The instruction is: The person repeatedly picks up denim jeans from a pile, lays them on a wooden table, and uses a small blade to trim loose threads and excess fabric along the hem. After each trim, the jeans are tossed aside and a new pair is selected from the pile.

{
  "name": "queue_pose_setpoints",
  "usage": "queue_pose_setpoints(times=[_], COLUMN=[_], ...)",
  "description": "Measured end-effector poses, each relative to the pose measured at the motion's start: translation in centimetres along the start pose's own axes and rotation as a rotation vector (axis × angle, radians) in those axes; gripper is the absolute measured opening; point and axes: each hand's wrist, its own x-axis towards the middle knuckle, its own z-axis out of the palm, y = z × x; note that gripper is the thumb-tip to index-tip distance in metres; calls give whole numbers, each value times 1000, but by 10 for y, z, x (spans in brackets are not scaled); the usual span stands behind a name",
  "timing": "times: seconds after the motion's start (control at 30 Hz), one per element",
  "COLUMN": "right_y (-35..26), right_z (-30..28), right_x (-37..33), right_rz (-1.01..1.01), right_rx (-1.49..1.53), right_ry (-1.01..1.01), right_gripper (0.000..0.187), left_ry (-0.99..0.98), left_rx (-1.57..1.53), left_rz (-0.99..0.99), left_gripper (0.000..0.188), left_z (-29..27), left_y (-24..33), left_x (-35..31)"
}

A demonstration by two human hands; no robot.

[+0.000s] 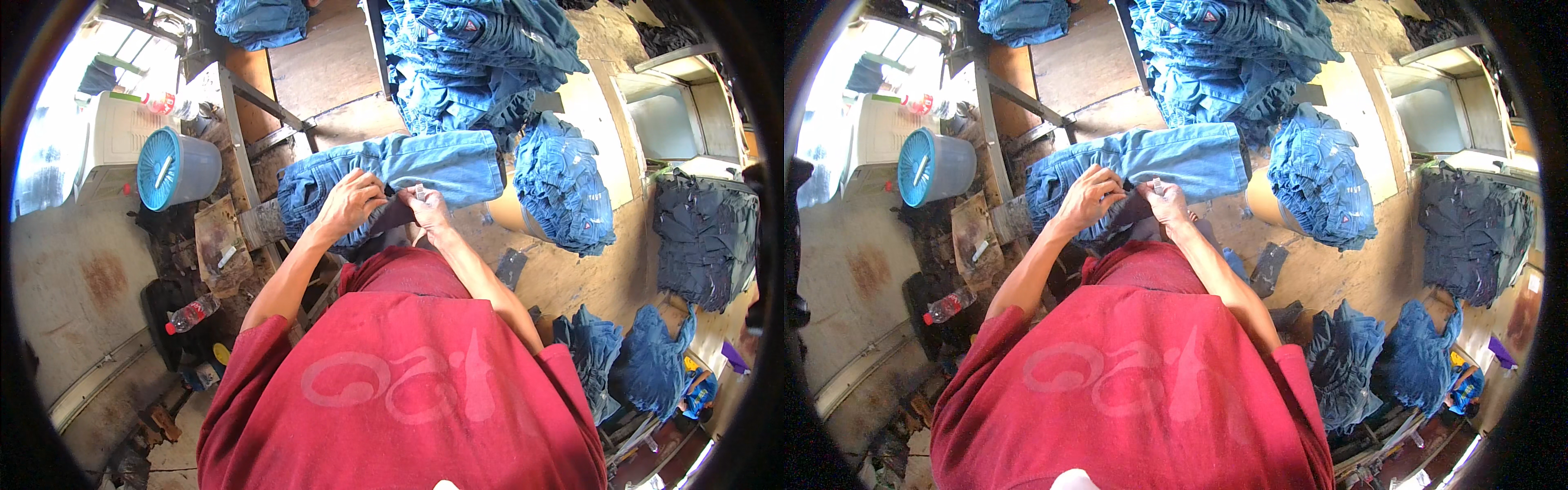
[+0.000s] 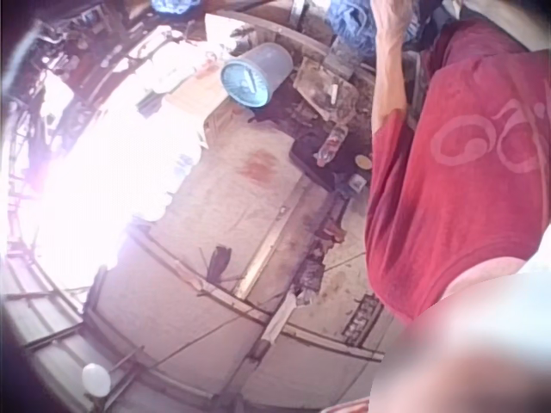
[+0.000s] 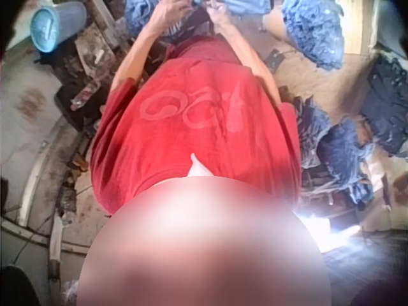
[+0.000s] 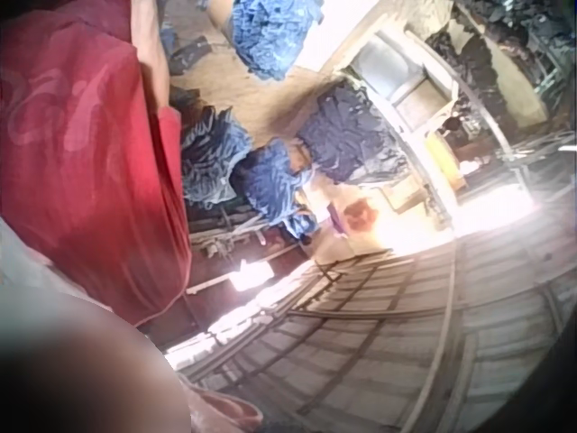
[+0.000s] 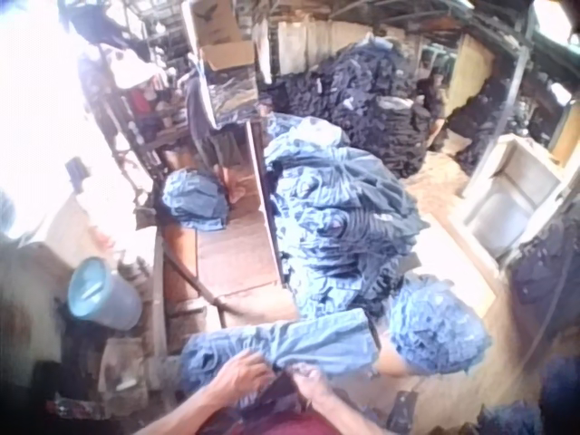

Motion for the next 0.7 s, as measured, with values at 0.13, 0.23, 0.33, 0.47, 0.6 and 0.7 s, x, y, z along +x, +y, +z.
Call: queue_pose_setpoints(times=[0.13, 0.23, 0.33, 0.47, 0.6, 0.7], right_y=[2, -4, -15, -31, -42, -46], right_z=[-4, -12, -19, -20, -14, -11], right_x=[1, -7, -21, -37, -43, -46], right_rz=[33, -52, -112, -244, -262, -288], right_rx=[41, -42, -224, -274, -425, -447], right_ry=[-14, -89, -146, -205, -112, -65], right_gripper=[17, 19, 21, 23, 23, 24], left_ry=[-11, -60, -131, -235, -70, -40], left_rx=[-8, 23, -40, -469, -1029, -1114], left_rz=[-23, -82, -236, -690, -1016, -1064], left_gripper=[11, 15, 27, 43, 41, 33], left_z=[-5, -9, -7, 5, 14, 19], left_y=[-1, 6, 21, 35, 30, 24], left_x=[-2, 0, 2, 4, 2, -2])
